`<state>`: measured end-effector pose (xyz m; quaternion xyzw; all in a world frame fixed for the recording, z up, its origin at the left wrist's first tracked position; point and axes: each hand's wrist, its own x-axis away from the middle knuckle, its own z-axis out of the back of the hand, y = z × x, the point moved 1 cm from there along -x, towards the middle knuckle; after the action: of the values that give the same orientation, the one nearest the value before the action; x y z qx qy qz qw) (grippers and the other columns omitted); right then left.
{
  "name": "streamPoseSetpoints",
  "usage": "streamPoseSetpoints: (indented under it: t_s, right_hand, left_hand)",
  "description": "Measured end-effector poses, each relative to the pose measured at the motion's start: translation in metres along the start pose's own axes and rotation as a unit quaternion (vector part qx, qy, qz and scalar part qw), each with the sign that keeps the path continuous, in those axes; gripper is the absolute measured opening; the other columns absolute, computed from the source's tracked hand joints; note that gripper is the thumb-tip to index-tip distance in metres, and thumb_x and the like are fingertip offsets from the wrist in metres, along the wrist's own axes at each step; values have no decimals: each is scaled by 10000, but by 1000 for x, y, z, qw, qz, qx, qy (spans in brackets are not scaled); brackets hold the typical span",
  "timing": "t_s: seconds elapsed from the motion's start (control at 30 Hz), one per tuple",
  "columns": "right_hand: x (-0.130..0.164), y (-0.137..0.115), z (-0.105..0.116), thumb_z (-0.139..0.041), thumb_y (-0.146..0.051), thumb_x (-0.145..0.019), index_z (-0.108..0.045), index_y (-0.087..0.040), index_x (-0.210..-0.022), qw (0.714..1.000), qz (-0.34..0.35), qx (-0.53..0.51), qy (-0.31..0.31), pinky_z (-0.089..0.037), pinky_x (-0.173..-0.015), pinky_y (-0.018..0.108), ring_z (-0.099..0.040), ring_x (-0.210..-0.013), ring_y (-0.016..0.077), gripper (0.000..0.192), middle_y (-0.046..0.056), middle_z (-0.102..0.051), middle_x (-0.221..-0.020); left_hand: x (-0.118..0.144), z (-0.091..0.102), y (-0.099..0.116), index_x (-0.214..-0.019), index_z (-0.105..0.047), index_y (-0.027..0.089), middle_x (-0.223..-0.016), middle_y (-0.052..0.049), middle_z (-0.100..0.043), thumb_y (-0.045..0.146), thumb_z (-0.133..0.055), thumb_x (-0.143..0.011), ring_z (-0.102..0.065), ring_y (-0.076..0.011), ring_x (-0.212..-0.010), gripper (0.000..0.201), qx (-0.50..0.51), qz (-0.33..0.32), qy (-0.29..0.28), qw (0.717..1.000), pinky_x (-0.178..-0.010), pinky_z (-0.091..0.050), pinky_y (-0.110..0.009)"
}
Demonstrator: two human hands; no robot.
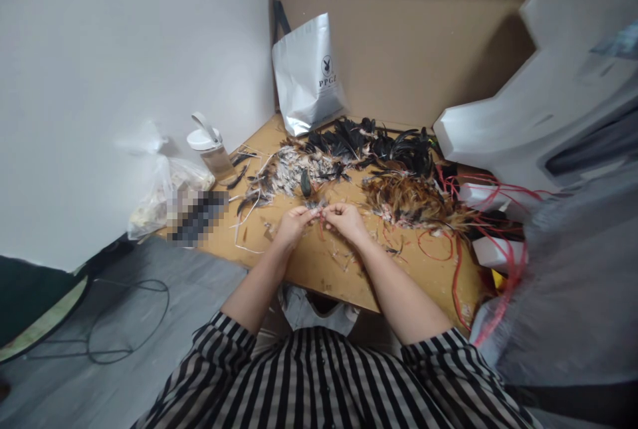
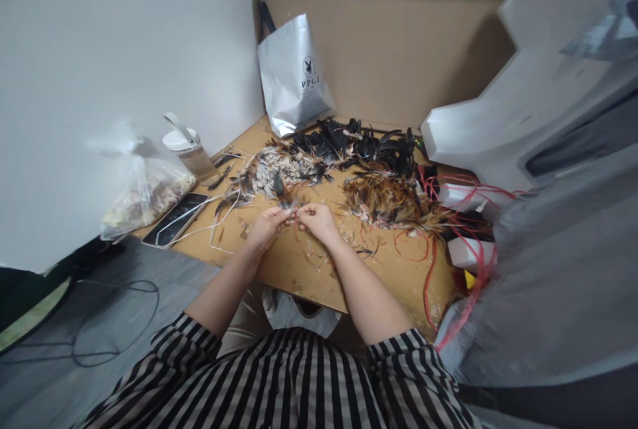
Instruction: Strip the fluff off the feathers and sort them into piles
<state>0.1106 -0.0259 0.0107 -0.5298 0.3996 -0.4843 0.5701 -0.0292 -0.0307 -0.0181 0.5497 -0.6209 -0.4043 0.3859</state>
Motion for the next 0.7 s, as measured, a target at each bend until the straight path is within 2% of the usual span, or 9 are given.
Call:
streamPoseSetpoints:
  t_s: [0.17, 0.47, 0.7]
  right_hand:
    - [0, 1, -1, -571, -323, -608, -586, -128, -673, 1000, -1, 7, 7, -269, -366, 169, -388, -345, 49, 206, -14, -538, -452]
    - [0, 3, -2, -543, -284, -613, -582, -133, -631, 996, 68, 19, 55, -346, -419, 186, -452, -403, 76, 157, -5, -548, -471]
    - [-3, 2, 1, -596, -291, -574, -597, -138, -635, 996, 29, -40, 70, -302, -369, 173, -437, -374, 63, 165, -10, -561, -484]
  left_hand:
    - [-1, 0, -2, -667, -647, 117, -629, -40, -627, 275, -666, -594, -553, -123, -644, 175, -8, -5, 10, 1000, -611, -392, -217]
    - [-3, 2, -6, -668, -645, 116, -619, -28, -615, 304, -670, -586, -537, -103, -606, 206, -47, -10, 35, 998, -597, -386, -209]
    - [1, -4, 3, -664, -636, 110, -746, -69, -644, 285, -682, -572, -552, -98, -645, 203, 34, -5, 34, 999, -621, -402, -211]
